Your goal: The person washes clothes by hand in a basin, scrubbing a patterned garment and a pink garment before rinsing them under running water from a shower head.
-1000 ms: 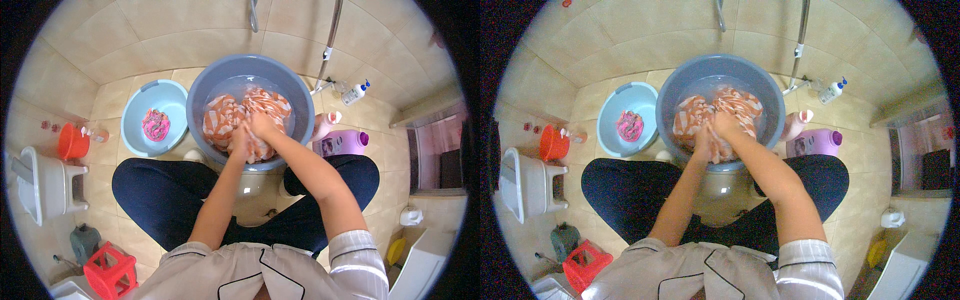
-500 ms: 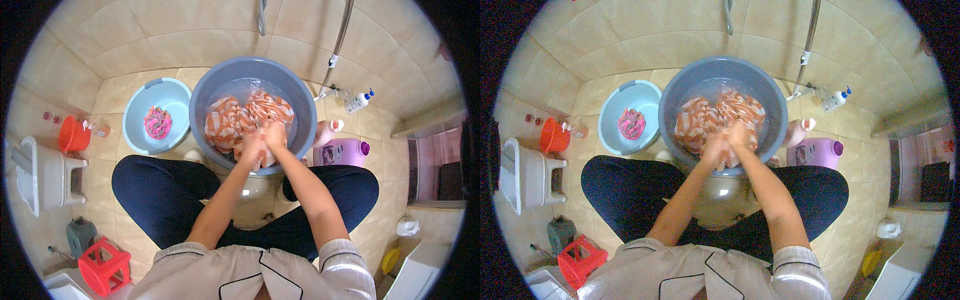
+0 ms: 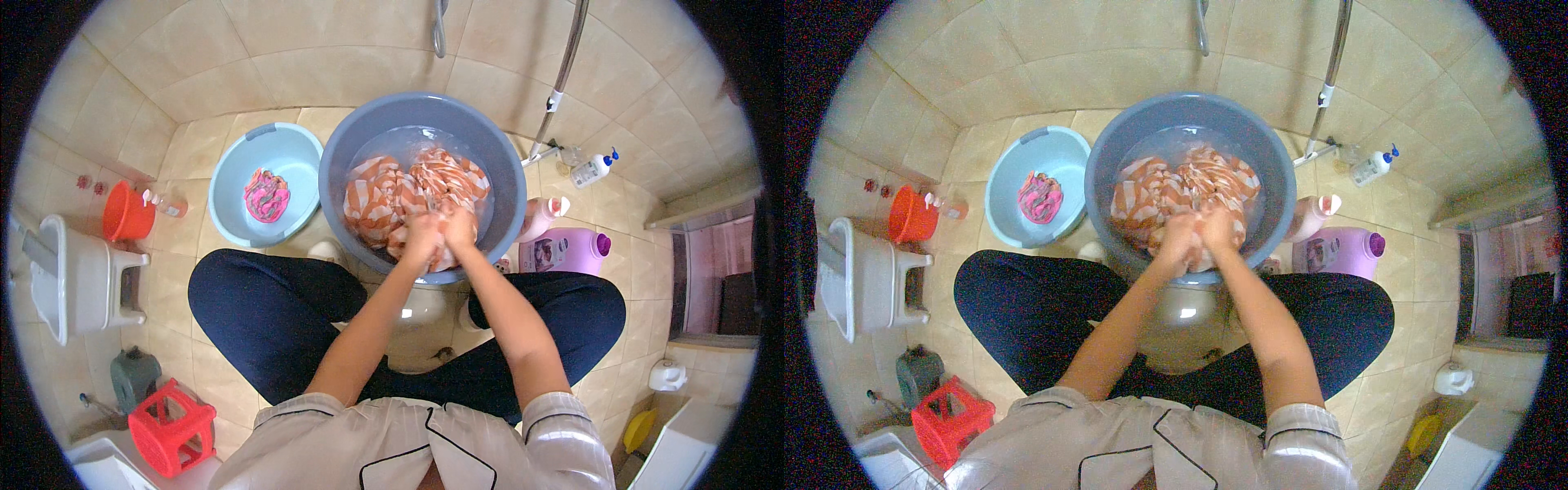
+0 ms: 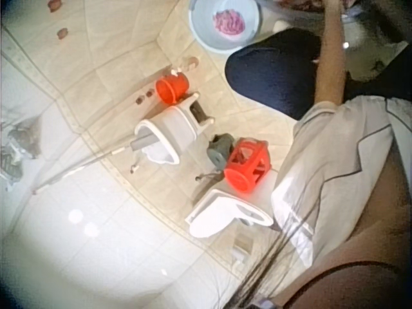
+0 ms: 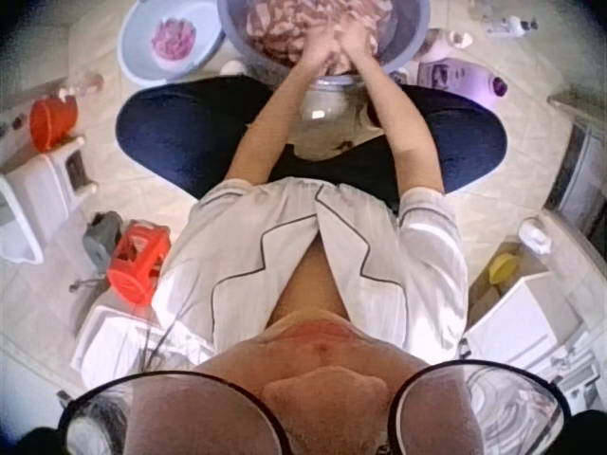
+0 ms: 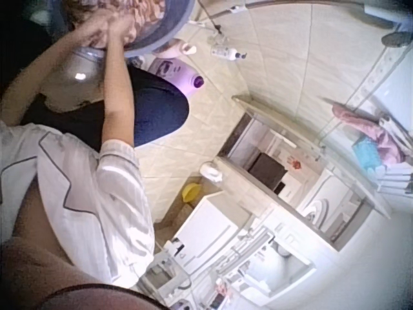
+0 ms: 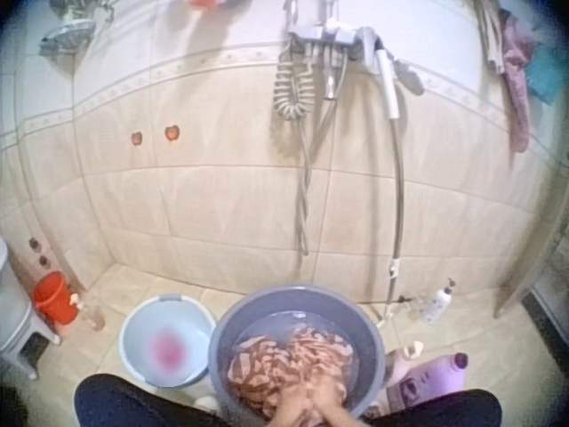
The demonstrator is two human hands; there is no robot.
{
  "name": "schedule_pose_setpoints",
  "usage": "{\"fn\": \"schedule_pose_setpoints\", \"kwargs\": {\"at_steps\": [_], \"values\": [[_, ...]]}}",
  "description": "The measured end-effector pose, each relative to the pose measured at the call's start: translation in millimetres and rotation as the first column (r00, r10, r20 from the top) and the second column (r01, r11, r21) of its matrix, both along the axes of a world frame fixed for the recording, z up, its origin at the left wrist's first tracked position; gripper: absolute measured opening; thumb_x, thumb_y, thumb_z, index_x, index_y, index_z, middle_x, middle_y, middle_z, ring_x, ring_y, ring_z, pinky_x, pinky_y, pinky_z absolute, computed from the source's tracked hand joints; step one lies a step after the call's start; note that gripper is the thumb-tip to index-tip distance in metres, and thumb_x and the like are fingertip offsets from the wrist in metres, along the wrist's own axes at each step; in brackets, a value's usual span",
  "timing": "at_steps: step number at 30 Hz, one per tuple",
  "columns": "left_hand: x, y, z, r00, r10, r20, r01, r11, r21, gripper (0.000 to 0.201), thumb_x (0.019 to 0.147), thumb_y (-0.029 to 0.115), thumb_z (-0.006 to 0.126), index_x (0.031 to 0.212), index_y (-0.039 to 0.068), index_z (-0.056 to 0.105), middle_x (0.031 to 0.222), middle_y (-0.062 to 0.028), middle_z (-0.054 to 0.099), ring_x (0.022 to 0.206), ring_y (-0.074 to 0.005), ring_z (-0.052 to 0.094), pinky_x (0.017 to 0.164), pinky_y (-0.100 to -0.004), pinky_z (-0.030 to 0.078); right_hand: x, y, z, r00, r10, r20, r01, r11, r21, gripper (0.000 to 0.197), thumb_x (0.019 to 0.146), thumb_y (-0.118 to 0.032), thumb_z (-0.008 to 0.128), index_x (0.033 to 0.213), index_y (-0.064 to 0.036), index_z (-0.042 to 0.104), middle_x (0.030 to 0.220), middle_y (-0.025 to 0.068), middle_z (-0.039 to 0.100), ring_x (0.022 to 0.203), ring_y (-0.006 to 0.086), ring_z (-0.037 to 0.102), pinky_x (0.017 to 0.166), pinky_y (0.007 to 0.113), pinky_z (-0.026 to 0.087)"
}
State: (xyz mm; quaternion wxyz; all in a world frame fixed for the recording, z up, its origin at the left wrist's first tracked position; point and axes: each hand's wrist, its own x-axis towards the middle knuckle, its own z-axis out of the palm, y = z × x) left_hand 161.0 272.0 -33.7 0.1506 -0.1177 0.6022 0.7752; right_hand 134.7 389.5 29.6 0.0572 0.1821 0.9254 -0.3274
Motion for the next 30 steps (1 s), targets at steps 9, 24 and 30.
{"fn": "schedule_pose_setpoints", "kwargs": {"at_steps": [9,24,30], "values": [[-32,-53,-18,0.993,0.121,0.017,-0.119,0.989,-0.091,0.048,0.136,0.039,0.075,0.122,-0.002,0.096,0.106,-0.0044,0.089,0.097,-0.0176,0.078,0.09,-0.0416,0.062,9,-40,26,0.989,0.03,-0.145,-0.048,0.991,-0.126,0.048,0.135,-0.039,0.073,0.123,0.0021,0.095,0.109,0.0364,0.092,0.104,0.0574,0.092,0.099,0.067,0.071],[-67,-106,50,0.986,-0.007,-0.169,-0.022,0.986,-0.168,0.046,0.132,0.042,0.086,0.125,-0.002,0.098,0.11,-0.005,0.086,0.103,-0.0188,0.077,0.095,-0.0408,0.061,50,-52,-15,0.982,0.188,-0.011,-0.188,0.977,-0.102,0.038,0.134,-0.033,0.076,0.13,-0.0001,0.094,0.109,0.0332,0.092,0.102,0.0519,0.092,0.096,0.062,0.071],[-80,-104,37,0.97,0.026,-0.243,-0.121,0.915,-0.384,0.042,0.13,0.04,0.09,0.126,-0.001,0.099,0.113,-0.0068,0.086,0.106,-0.0207,0.077,0.098,-0.0418,0.062,13,-6,-35,0.989,-0.127,-0.069,0.121,0.989,-0.09,0.034,0.134,-0.031,0.077,0.132,-0.0011,0.093,0.109,0.0319,0.093,0.101,0.0497,0.092,0.095,0.059,0.07]]}}
